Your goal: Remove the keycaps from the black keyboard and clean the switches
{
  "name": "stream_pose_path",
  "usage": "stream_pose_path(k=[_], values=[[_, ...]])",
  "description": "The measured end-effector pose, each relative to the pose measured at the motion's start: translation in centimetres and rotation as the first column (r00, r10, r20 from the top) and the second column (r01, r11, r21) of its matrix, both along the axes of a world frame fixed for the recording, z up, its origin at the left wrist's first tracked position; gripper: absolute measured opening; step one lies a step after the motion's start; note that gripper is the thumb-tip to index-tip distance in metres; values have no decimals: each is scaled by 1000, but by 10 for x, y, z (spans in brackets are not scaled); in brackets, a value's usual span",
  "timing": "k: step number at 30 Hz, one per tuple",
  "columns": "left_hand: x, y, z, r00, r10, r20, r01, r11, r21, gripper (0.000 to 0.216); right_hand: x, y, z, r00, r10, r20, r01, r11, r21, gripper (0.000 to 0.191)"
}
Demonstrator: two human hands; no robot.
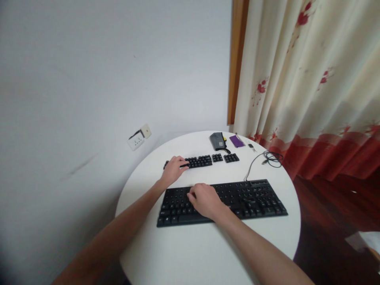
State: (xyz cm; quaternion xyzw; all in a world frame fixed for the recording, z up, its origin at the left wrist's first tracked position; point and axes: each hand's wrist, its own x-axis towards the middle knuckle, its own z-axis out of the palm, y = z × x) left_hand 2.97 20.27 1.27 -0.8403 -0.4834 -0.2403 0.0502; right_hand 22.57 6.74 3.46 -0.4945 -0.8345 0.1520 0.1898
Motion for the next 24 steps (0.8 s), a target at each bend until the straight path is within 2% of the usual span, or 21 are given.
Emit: stream_pose_path(k=[6,16,24], values=[[-4,3,-17,996,-40,-82,41,999,12,20,-1,-1,2,1000,6,9,-6,1000,-12,31],[-9,1,-18,999,-49,-9,49,999,-18,22,-1,-2,3,1000,17,1,-17,1000,-27,31],[-5,4,-20,995,-63,77,72,990,-119,14,0,2,2,1000,12,-3,-12,1000,-25,30]])
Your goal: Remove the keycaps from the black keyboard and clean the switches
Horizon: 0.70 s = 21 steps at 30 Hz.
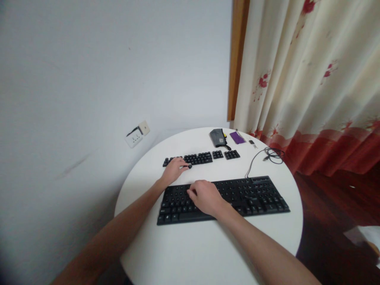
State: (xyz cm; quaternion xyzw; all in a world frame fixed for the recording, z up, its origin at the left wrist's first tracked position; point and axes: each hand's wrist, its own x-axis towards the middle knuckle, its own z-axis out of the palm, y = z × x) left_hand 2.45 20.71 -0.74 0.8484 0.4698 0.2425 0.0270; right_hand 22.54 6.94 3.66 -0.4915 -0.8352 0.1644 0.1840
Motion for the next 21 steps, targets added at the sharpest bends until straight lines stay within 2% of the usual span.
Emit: stream_pose_path(k=[8,13,21], values=[[-4,-6,4,997,-45,59,50,995,-82,25,5,5,-2,999,-35,-4,35,999,0,30],[-8,-7,2,992,-92,91,98,993,-68,20,5,4,0,999,-38,-19,38,999,2,30],[-8,-3,-2,989,-24,143,41,993,-113,21,6,5,0,999,-39,-13,39,999,-5,30]])
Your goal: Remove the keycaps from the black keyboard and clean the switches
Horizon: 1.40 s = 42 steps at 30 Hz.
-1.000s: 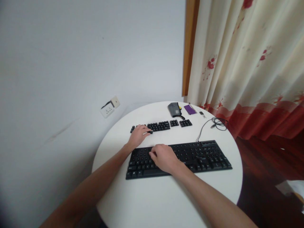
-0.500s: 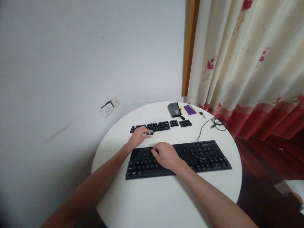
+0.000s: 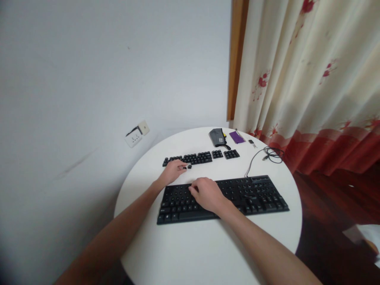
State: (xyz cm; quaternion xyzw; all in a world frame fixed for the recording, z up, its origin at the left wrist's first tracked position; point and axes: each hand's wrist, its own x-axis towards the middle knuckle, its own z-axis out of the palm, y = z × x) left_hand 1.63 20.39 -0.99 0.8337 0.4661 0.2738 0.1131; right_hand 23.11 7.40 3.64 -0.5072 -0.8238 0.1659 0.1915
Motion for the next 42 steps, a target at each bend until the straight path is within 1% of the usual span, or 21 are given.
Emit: stream_pose_path(k=[4,10,14,17,19,21,22,24,26,28,31,34,39,40,42], values=[[1,2,-1,1000,-6,19,7,999,-35,24,0,1,-2,1000,4,-12,-4,1000,8,30],[9,4,1,999,-18,-43,19,1000,13,21,0,1,-3,1000,5,-8,-4,1000,18,30],[12,0,7,999,-31,-43,31,1000,3,17,3,5,-4,999,-18,-36,19,1000,17,26],[13,-12,17,998,-62,-19,61,998,-30,15,5,9,-7,987,-75,-143,82,996,46,16],[14,-26,26,993,-116,20,117,991,-70,16,6,13,-10,965,-91,-244,112,991,72,19],[18,-42,35,980,-177,87,187,974,-129,18,7,15,-12,943,-55,-329,89,992,91,23],[20,-50,38,972,-197,124,216,963,-162,19,7,16,-13,934,-26,-355,65,993,99,22],[25,-64,44,958,-221,184,260,938,-231,19,8,16,-13,929,20,-370,24,993,116,13],[30,-73,47,947,-222,231,286,912,-295,20,9,16,-12,939,35,-343,7,993,121,5],[33,-78,47,939,-211,271,300,887,-352,21,11,16,-10,953,35,-302,-5,995,100,4],[35,-82,47,935,-194,295,311,849,-427,22,16,15,-7,960,64,-274,-62,998,15,4],[36,-88,50,938,-195,287,317,818,-480,23,26,17,-4,956,99,-276,-125,989,-78,6],[40,-105,57,945,-195,264,315,767,-559,28,47,21,4,960,102,-260,-153,971,-185,6],[41,-108,57,946,-196,260,314,760,-570,28,49,22,6,959,112,-261,-167,966,-198,6],[44,-112,55,951,-192,243,301,765,-570,25,51,21,7,954,143,-262,-203,955,-217,8]])
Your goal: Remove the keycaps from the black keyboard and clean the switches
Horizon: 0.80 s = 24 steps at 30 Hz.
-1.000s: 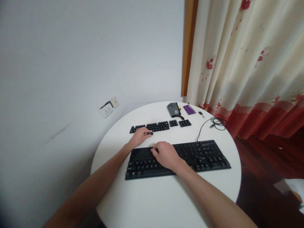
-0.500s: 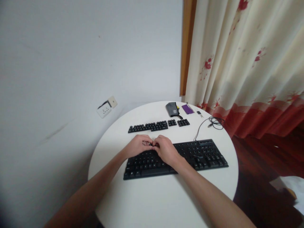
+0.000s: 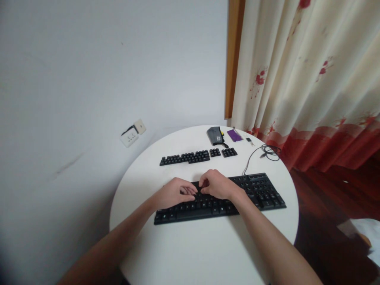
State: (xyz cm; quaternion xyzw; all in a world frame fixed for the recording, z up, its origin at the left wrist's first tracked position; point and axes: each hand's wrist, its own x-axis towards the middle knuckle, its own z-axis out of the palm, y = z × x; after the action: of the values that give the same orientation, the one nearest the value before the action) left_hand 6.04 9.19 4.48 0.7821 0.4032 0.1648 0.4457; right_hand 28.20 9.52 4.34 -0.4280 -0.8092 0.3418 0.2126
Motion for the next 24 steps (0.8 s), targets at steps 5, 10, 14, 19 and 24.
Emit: stream_pose_path(k=[5,10,14,19,24], values=[[4,-2,-4,998,-3,-61,7,997,76,16,-5,-3,-4,998,69,4,-68,996,-63,6],[6,-2,-7,995,-48,-87,64,981,183,14,-8,-6,-4,997,62,38,-60,997,-47,11],[7,-1,-11,993,-86,-78,104,955,278,11,-7,-8,0,995,81,59,-79,996,-36,13],[7,0,-12,994,-92,-59,107,940,325,7,-11,-11,4,990,79,115,-79,997,1,11],[8,-2,-13,990,-95,-102,126,920,370,7,-14,-14,3,983,72,170,-88,993,85,13]])
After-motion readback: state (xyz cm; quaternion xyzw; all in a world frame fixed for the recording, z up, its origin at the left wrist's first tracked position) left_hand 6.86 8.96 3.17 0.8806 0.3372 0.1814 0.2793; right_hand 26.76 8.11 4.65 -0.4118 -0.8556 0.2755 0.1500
